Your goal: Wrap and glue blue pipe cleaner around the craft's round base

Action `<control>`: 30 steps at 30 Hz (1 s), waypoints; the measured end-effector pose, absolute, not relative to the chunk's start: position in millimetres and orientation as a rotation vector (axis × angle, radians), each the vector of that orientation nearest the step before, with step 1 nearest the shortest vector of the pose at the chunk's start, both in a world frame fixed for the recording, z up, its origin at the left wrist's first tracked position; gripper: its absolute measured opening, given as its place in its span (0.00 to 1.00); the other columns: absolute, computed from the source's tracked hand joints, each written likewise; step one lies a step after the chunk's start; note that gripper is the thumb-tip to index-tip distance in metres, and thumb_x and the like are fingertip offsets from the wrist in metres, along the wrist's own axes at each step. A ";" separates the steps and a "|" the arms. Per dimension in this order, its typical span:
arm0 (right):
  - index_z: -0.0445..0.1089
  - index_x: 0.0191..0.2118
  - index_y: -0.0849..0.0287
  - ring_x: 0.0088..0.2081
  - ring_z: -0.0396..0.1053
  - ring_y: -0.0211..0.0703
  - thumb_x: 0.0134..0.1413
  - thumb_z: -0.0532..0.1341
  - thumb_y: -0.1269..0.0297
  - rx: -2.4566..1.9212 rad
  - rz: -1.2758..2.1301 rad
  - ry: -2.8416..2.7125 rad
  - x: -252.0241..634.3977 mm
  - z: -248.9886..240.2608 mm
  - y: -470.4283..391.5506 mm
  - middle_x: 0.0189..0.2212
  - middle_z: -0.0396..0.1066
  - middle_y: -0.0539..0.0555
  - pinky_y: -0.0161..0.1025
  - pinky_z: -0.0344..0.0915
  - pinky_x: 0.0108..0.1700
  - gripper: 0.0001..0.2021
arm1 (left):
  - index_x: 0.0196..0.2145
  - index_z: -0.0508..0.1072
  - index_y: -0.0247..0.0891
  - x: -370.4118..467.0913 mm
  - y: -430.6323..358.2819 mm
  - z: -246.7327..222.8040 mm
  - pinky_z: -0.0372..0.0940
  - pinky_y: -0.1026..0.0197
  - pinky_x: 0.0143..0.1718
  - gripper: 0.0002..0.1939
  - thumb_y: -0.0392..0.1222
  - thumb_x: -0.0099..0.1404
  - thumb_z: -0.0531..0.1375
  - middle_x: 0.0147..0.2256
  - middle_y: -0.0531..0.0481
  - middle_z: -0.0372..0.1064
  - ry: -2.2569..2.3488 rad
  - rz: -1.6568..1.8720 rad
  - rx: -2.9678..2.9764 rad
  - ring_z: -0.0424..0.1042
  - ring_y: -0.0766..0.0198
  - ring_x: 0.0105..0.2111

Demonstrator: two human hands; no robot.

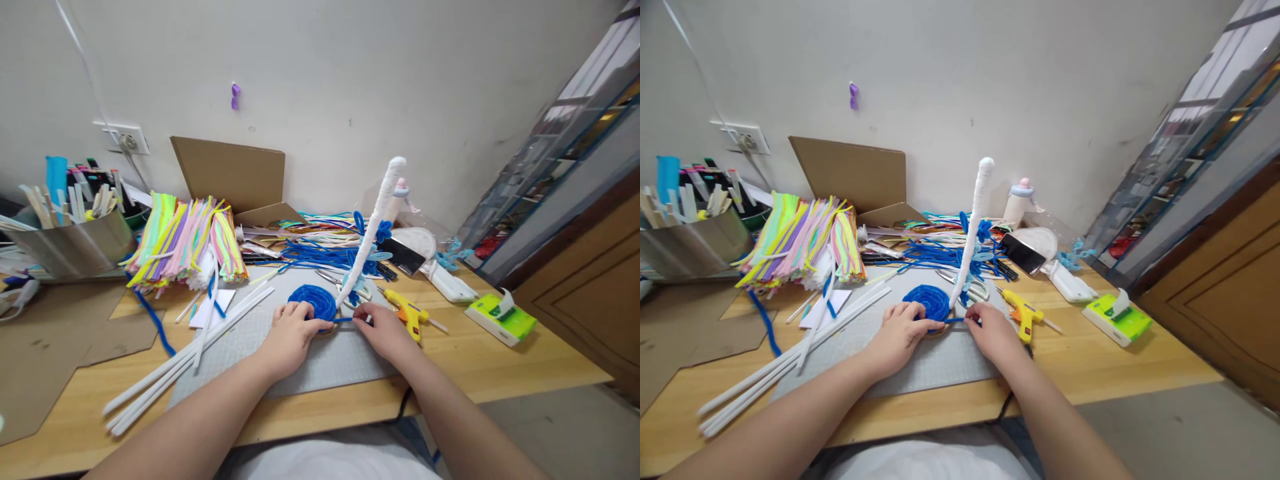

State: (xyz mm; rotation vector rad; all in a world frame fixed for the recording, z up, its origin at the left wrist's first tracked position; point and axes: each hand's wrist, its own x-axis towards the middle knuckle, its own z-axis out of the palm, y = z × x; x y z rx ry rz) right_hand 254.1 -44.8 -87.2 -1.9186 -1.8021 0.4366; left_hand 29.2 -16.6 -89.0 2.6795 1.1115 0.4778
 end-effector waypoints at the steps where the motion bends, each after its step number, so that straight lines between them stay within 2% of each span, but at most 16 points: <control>1: 0.72 0.33 0.57 0.36 0.68 0.42 0.51 0.57 0.65 -1.921 0.433 -1.803 253.7 -87.1 -44.2 0.33 0.72 0.52 0.36 0.59 0.38 0.06 | 0.49 0.68 0.63 29.4 -16.0 -89.6 0.51 0.52 0.44 0.17 0.42 0.69 0.48 0.43 0.50 0.62 1.112 0.478 2.670 0.58 0.58 0.43; 8: 0.71 0.33 0.57 0.37 0.68 0.44 0.55 0.57 0.62 -2.014 0.245 -1.869 250.0 -86.5 -30.2 0.34 0.71 0.55 0.36 0.57 0.36 0.07 | 0.50 0.68 0.62 29.4 -17.7 -87.8 0.51 0.51 0.46 0.19 0.41 0.69 0.47 0.43 0.49 0.62 1.097 0.470 2.656 0.58 0.58 0.44; 13: 0.69 0.34 0.58 0.37 0.69 0.45 0.57 0.56 0.62 -2.004 0.172 -1.908 247.0 -87.3 -19.4 0.33 0.71 0.55 0.37 0.57 0.35 0.08 | 0.49 0.69 0.61 28.7 -17.6 -88.9 0.51 0.48 0.50 0.19 0.39 0.69 0.48 0.53 0.50 0.58 1.084 0.524 2.641 0.57 0.56 0.49; 18: 0.69 0.38 0.59 0.40 0.70 0.48 0.56 0.57 0.63 -1.956 0.281 -1.806 244.3 -97.3 -10.7 0.35 0.72 0.57 0.38 0.60 0.39 0.08 | 0.49 0.70 0.61 28.6 -17.1 -88.7 0.52 0.46 0.50 0.20 0.38 0.68 0.49 0.55 0.51 0.60 1.088 0.490 2.661 0.58 0.55 0.50; 21: 0.70 0.42 0.59 0.43 0.70 0.47 0.55 0.58 0.66 -1.925 0.320 -1.784 243.1 -103.2 -6.3 0.40 0.73 0.57 0.39 0.62 0.43 0.10 | 0.48 0.70 0.61 29.2 -17.4 -89.1 0.51 0.44 0.51 0.19 0.38 0.68 0.49 0.55 0.51 0.61 1.092 0.503 2.653 0.58 0.54 0.51; 26: 0.69 0.50 0.52 0.50 0.67 0.43 0.57 0.55 0.67 -1.805 0.406 -1.835 241.8 -102.2 -5.5 0.48 0.72 0.52 0.38 0.61 0.50 0.15 | 0.47 0.71 0.61 30.0 -15.6 -95.0 0.44 0.35 0.56 0.21 0.35 0.66 0.50 0.55 0.52 0.60 1.102 0.539 2.623 0.50 0.50 0.59; 30: 0.71 0.49 0.51 0.50 0.68 0.43 0.59 0.54 0.66 -1.779 0.442 -1.869 241.2 -99.3 -6.2 0.47 0.73 0.52 0.38 0.62 0.51 0.15 | 0.48 0.72 0.56 29.7 -12.9 -97.8 0.51 0.41 0.56 0.20 0.34 0.66 0.49 0.55 0.49 0.59 0.997 0.544 2.600 0.52 0.52 0.59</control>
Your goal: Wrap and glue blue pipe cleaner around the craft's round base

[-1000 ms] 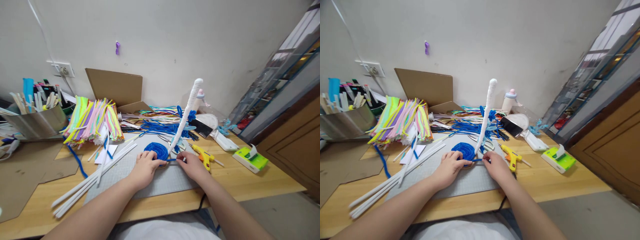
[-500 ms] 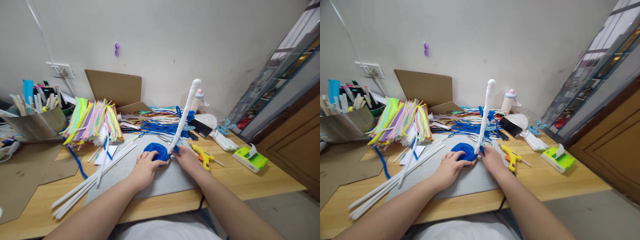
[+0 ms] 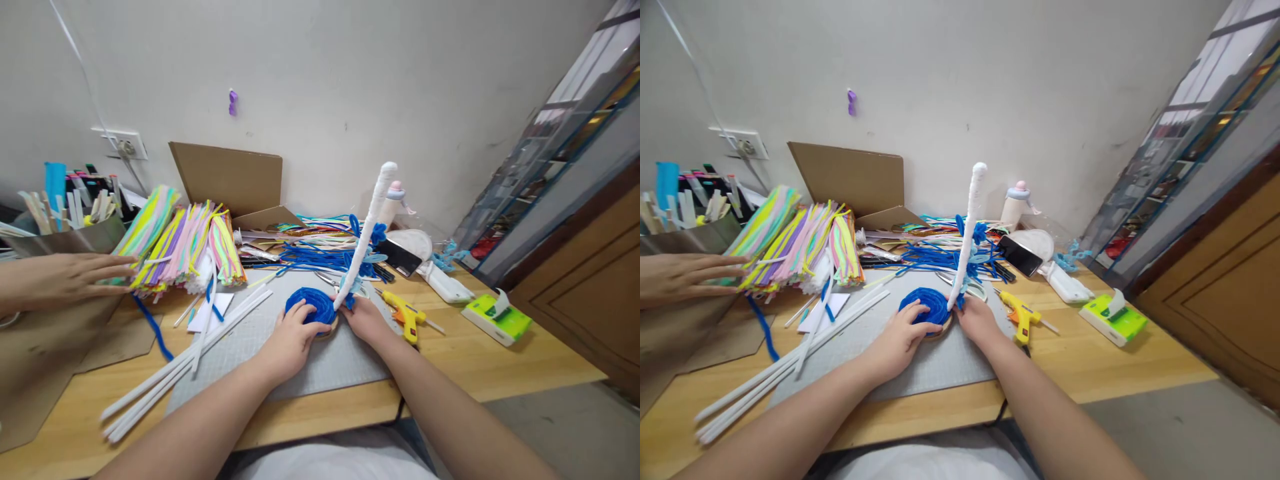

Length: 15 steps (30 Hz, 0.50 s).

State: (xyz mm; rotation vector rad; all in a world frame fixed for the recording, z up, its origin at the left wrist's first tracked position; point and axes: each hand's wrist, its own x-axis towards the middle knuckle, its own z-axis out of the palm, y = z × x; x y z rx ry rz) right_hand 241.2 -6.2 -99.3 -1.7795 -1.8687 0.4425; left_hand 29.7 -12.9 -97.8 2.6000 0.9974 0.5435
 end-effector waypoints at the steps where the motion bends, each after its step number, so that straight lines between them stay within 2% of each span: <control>1: 0.72 0.48 0.51 0.50 0.69 0.44 0.59 0.54 0.66 -1.785 0.444 -1.870 241.1 -99.0 -6.1 0.47 0.73 0.52 0.38 0.62 0.50 0.15 | 0.48 0.72 0.55 29.1 -12.2 -97.2 0.52 0.43 0.56 0.20 0.34 0.66 0.49 0.55 0.48 0.59 0.970 0.551 2.606 0.53 0.53 0.58; 7: 0.73 0.45 0.54 0.47 0.70 0.47 0.56 0.56 0.66 -1.836 0.432 -1.859 237.3 -97.6 -13.1 0.43 0.74 0.55 0.38 0.63 0.46 0.13 | 0.46 0.74 0.52 14.7 -3.6 -79.3 0.54 0.50 0.56 0.19 0.34 0.67 0.49 0.53 0.48 0.62 0.806 0.523 2.633 0.60 0.57 0.54; 11: 0.74 0.36 0.57 0.40 0.71 0.46 0.53 0.57 0.67 -1.860 0.443 -1.877 228.2 -98.4 -30.3 0.35 0.76 0.56 0.36 0.62 0.39 0.08 | 0.44 0.75 0.52 -1.4 7.0 -67.3 0.54 0.57 0.57 0.21 0.34 0.69 0.46 0.54 0.55 0.63 0.712 0.421 2.628 0.62 0.63 0.54; 15: 0.71 0.33 0.58 0.36 0.71 0.46 0.54 0.57 0.65 -1.879 0.413 -1.899 222.2 -101.0 -40.1 0.33 0.75 0.56 0.36 0.61 0.35 0.06 | 0.44 0.75 0.52 -9.2 12.1 -65.3 0.56 0.59 0.55 0.20 0.35 0.69 0.46 0.55 0.59 0.63 0.693 0.414 2.662 0.62 0.64 0.54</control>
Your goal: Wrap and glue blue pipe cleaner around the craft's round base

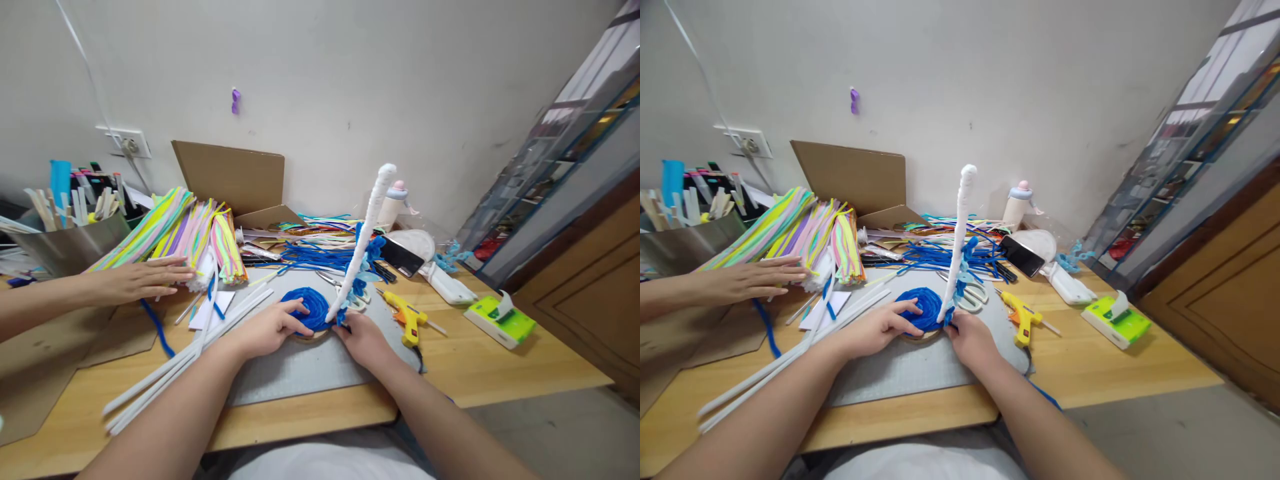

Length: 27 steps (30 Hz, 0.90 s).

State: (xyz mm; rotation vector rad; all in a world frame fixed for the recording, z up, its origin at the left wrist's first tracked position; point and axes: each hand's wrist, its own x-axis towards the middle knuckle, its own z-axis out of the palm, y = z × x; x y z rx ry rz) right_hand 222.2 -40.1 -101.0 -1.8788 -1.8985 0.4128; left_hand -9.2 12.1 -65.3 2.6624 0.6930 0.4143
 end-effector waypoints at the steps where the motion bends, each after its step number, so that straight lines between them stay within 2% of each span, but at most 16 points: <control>1: 0.71 0.32 0.58 0.36 0.71 0.46 0.54 0.57 0.65 -1.896 0.410 -1.890 222.7 -101.5 -39.4 0.33 0.74 0.56 0.36 0.60 0.34 0.06 | 0.43 0.75 0.52 -9.7 12.0 -65.6 0.56 0.59 0.55 0.20 0.34 0.69 0.46 0.54 0.58 0.64 0.687 0.424 2.658 0.62 0.64 0.54; 6: 0.73 0.33 0.56 0.38 0.71 0.47 0.50 0.59 0.68 -1.859 0.509 -1.825 230.7 -102.7 -24.5 0.34 0.75 0.54 0.37 0.63 0.37 0.06 | 0.45 0.75 0.49 -10.0 13.0 -68.7 0.52 0.55 0.58 0.20 0.34 0.69 0.46 0.57 0.54 0.60 0.705 0.371 2.519 0.60 0.60 0.57; 9: 0.73 0.37 0.54 0.39 0.72 0.46 0.48 0.60 0.69 -1.802 0.553 -1.838 232.4 -103.9 -16.9 0.34 0.76 0.52 0.38 0.65 0.40 0.09 | 0.45 0.76 0.50 -11.2 18.7 -74.9 0.52 0.55 0.59 0.19 0.34 0.67 0.48 0.58 0.53 0.60 0.691 0.346 2.471 0.59 0.58 0.58; 12: 0.72 0.45 0.52 0.45 0.71 0.47 0.46 0.61 0.70 -1.724 0.567 -1.857 232.8 -108.0 -13.0 0.42 0.74 0.51 0.40 0.67 0.46 0.18 | 0.45 0.76 0.53 -12.4 23.4 -81.5 0.52 0.55 0.60 0.19 0.35 0.66 0.50 0.58 0.53 0.60 0.688 0.372 2.436 0.59 0.58 0.58; 14: 0.69 0.51 0.52 0.52 0.67 0.49 0.45 0.60 0.71 -1.609 0.560 -1.876 233.5 -112.2 -11.5 0.51 0.69 0.53 0.44 0.65 0.52 0.23 | 0.45 0.75 0.54 -12.7 24.2 -83.3 0.52 0.55 0.60 0.19 0.35 0.66 0.49 0.57 0.53 0.60 0.689 0.368 2.434 0.58 0.58 0.58; 17: 0.68 0.53 0.54 0.58 0.60 0.51 0.45 0.59 0.71 -1.444 0.595 -1.906 234.5 -117.7 -9.3 0.57 0.63 0.55 0.50 0.58 0.58 0.25 | 0.45 0.75 0.53 -12.2 22.9 -82.3 0.52 0.54 0.60 0.21 0.33 0.66 0.48 0.57 0.53 0.60 0.686 0.354 2.450 0.57 0.58 0.60; 27: 0.70 0.51 0.57 0.57 0.62 0.51 0.46 0.58 0.70 -1.368 0.717 -1.916 233.1 -116.0 -8.8 0.56 0.64 0.55 0.51 0.55 0.60 0.23 | 0.43 0.76 0.52 -11.5 20.6 -82.8 0.51 0.51 0.61 0.19 0.34 0.66 0.49 0.57 0.52 0.61 0.696 0.409 2.394 0.55 0.56 0.60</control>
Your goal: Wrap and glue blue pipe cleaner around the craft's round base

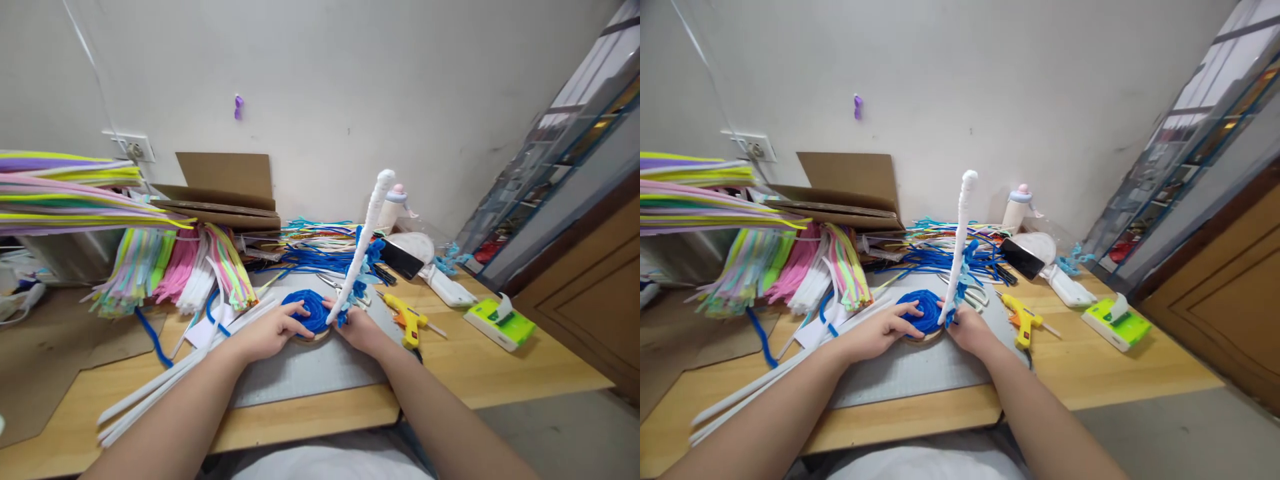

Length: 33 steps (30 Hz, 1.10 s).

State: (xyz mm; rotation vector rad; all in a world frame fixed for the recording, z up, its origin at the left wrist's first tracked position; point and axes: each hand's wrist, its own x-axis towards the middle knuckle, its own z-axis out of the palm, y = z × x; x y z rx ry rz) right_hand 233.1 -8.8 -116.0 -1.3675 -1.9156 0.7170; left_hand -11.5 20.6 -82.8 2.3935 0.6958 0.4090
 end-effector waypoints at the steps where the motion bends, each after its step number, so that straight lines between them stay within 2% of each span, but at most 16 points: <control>1: 0.70 0.52 0.57 0.57 0.61 0.51 0.47 0.58 0.70 -1.368 0.712 -1.922 233.0 -116.0 -9.1 0.56 0.64 0.55 0.51 0.55 0.60 0.23 | 0.43 0.77 0.52 -11.5 20.6 -83.1 0.51 0.51 0.61 0.19 0.34 0.66 0.49 0.57 0.52 0.61 0.697 0.412 2.391 0.56 0.56 0.60; 6: 0.68 0.53 0.57 0.57 0.61 0.50 0.47 0.58 0.71 -1.369 0.688 -1.925 233.8 -120.2 -8.1 0.56 0.64 0.55 0.50 0.56 0.60 0.24 | 0.42 0.77 0.51 -9.5 16.6 -82.8 0.52 0.50 0.60 0.19 0.33 0.65 0.50 0.55 0.51 0.63 0.721 0.445 2.416 0.58 0.57 0.58; 11: 0.67 0.54 0.54 0.57 0.61 0.49 0.48 0.58 0.70 -1.379 0.677 -1.937 235.4 -123.2 -7.7 0.56 0.64 0.52 0.49 0.57 0.60 0.25 | 0.39 0.77 0.52 -5.4 11.3 -64.8 0.39 0.42 0.63 0.19 0.31 0.63 0.51 0.50 0.53 0.67 0.804 0.526 2.557 0.64 0.59 0.54; 13: 0.67 0.55 0.53 0.57 0.62 0.49 0.49 0.58 0.70 -1.381 0.676 -1.941 235.3 -122.4 -8.5 0.55 0.65 0.52 0.49 0.57 0.60 0.25 | 0.44 0.74 0.50 -6.9 16.8 -48.2 0.42 0.42 0.63 0.17 0.34 0.63 0.52 0.50 0.52 0.67 0.958 0.719 2.576 0.64 0.58 0.53; 14: 0.66 0.55 0.53 0.57 0.62 0.49 0.49 0.58 0.70 -1.379 0.678 -1.944 235.0 -121.7 -9.0 0.55 0.65 0.52 0.48 0.57 0.60 0.25 | 0.48 0.71 0.48 -9.1 22.3 -38.3 0.46 0.44 0.62 0.18 0.36 0.62 0.54 0.52 0.50 0.65 1.105 0.864 2.577 0.62 0.57 0.54; 16: 0.66 0.55 0.54 0.57 0.61 0.49 0.49 0.57 0.70 -1.374 0.681 -1.951 234.2 -119.9 -9.8 0.55 0.66 0.52 0.48 0.57 0.60 0.25 | 0.58 0.61 0.45 -16.4 39.0 -17.9 0.48 0.45 0.61 0.28 0.37 0.59 0.58 0.58 0.45 0.56 1.492 1.140 2.574 0.55 0.52 0.59; 18: 0.66 0.55 0.54 0.58 0.61 0.49 0.50 0.57 0.70 -1.390 0.678 -1.952 233.4 -117.9 -10.6 0.55 0.66 0.53 0.48 0.56 0.60 0.24 | 0.62 0.52 0.44 -27.2 62.2 0.5 0.39 0.43 0.63 0.37 0.37 0.57 0.59 0.62 0.43 0.47 1.930 1.247 2.517 0.45 0.48 0.63; 20: 0.66 0.55 0.55 0.57 0.61 0.49 0.50 0.56 0.71 -1.423 0.666 -1.949 232.6 -116.2 -11.4 0.55 0.66 0.54 0.48 0.56 0.60 0.24 | 0.64 0.47 0.42 -39.9 89.5 14.2 0.35 0.43 0.63 0.40 0.36 0.56 0.58 0.64 0.42 0.44 2.136 1.147 2.559 0.41 0.48 0.64; 23: 0.65 0.56 0.54 0.57 0.62 0.49 0.50 0.57 0.71 -1.475 0.652 -1.947 232.2 -115.2 -12.5 0.57 0.63 0.54 0.47 0.57 0.60 0.25 | 0.63 0.50 0.41 -57.9 130.5 26.7 0.34 0.42 0.62 0.38 0.32 0.55 0.55 0.63 0.42 0.47 2.187 0.914 2.706 0.43 0.49 0.64; 26: 0.63 0.57 0.50 0.58 0.61 0.49 0.49 0.57 0.72 -1.507 0.663 -1.940 232.4 -116.5 -12.8 0.58 0.61 0.51 0.45 0.57 0.59 0.27 | 0.55 0.65 0.40 -68.8 163.2 34.3 0.34 0.42 0.62 0.29 0.31 0.54 0.53 0.55 0.43 0.63 2.131 0.703 2.804 0.56 0.50 0.58; 28: 0.63 0.57 0.48 0.58 0.60 0.48 0.50 0.56 0.73 -1.509 0.673 -1.946 232.4 -117.6 -12.8 0.59 0.60 0.49 0.45 0.58 0.59 0.28 | 0.47 0.71 0.39 -70.3 179.5 39.9 0.44 0.43 0.58 0.23 0.33 0.53 0.53 0.47 0.42 0.70 2.134 0.526 2.772 0.64 0.48 0.51; 30: 0.62 0.58 0.46 0.58 0.60 0.49 0.50 0.56 0.73 -1.506 0.673 -1.958 232.0 -117.8 -13.0 0.59 0.59 0.49 0.47 0.59 0.59 0.28 | 0.43 0.73 0.37 -68.2 193.1 48.3 0.55 0.45 0.51 0.18 0.35 0.55 0.53 0.43 0.39 0.71 2.171 0.423 2.719 0.68 0.46 0.46; 33: 0.61 0.59 0.46 0.59 0.59 0.49 0.51 0.56 0.72 -1.508 0.664 -1.952 231.0 -116.6 -13.9 0.59 0.59 0.49 0.48 0.60 0.58 0.28 | 0.39 0.74 0.36 -62.2 211.7 68.7 0.57 0.46 0.46 0.14 0.37 0.58 0.53 0.41 0.37 0.71 2.183 0.436 2.628 0.67 0.43 0.46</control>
